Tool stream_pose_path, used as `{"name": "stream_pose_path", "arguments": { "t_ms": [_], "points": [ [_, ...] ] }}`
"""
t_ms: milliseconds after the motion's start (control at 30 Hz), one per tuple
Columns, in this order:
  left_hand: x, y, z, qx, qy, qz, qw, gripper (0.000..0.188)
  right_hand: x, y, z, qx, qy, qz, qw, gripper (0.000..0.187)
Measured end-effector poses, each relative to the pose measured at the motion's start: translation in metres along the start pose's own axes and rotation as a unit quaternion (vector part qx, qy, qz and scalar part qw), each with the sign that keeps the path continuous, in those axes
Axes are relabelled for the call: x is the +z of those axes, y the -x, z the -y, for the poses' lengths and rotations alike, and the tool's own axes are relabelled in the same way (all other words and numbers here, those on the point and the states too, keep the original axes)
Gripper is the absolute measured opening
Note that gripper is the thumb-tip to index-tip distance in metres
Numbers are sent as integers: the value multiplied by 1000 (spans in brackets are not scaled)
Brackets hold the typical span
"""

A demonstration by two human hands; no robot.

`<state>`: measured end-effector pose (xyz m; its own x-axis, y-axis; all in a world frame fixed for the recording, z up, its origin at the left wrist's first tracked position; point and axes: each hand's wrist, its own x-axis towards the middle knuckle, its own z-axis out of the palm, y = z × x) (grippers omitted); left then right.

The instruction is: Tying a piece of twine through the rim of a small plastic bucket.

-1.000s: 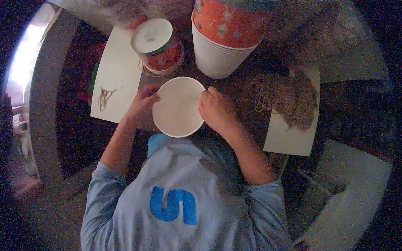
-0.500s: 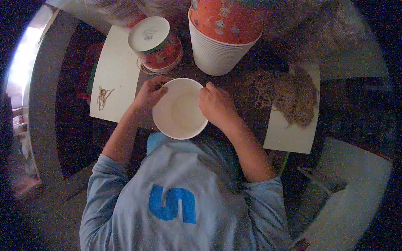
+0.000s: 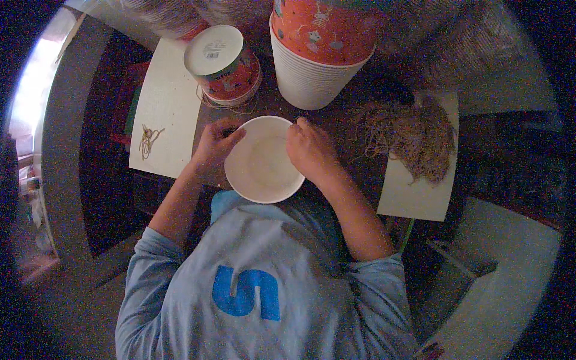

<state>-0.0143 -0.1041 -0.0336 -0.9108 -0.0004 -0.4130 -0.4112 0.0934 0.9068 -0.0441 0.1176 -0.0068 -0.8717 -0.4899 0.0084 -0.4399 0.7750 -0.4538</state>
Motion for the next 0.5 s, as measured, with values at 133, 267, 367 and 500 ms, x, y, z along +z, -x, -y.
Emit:
{"name": "stream_pose_path", "arguments": {
  "t_ms": [133, 267, 367, 500],
  "points": [
    [-2, -1, -3, 24, -45, 11, 999, 18, 1, -1, 0, 1, -4, -7, 1000, 9],
    [2, -2, 5, 30, -43, -15, 999, 20, 3, -1, 0, -7, -1, -21, 1000, 8],
    [7, -4, 1, 50, -186, -73, 979, 21, 4, -1, -1, -17, -6, -21, 1000, 8],
    [18, 2, -13, 79, -282, -94, 951, 20, 7, 0, -6, -23, 9, -41, 999, 9]
  ]
}}
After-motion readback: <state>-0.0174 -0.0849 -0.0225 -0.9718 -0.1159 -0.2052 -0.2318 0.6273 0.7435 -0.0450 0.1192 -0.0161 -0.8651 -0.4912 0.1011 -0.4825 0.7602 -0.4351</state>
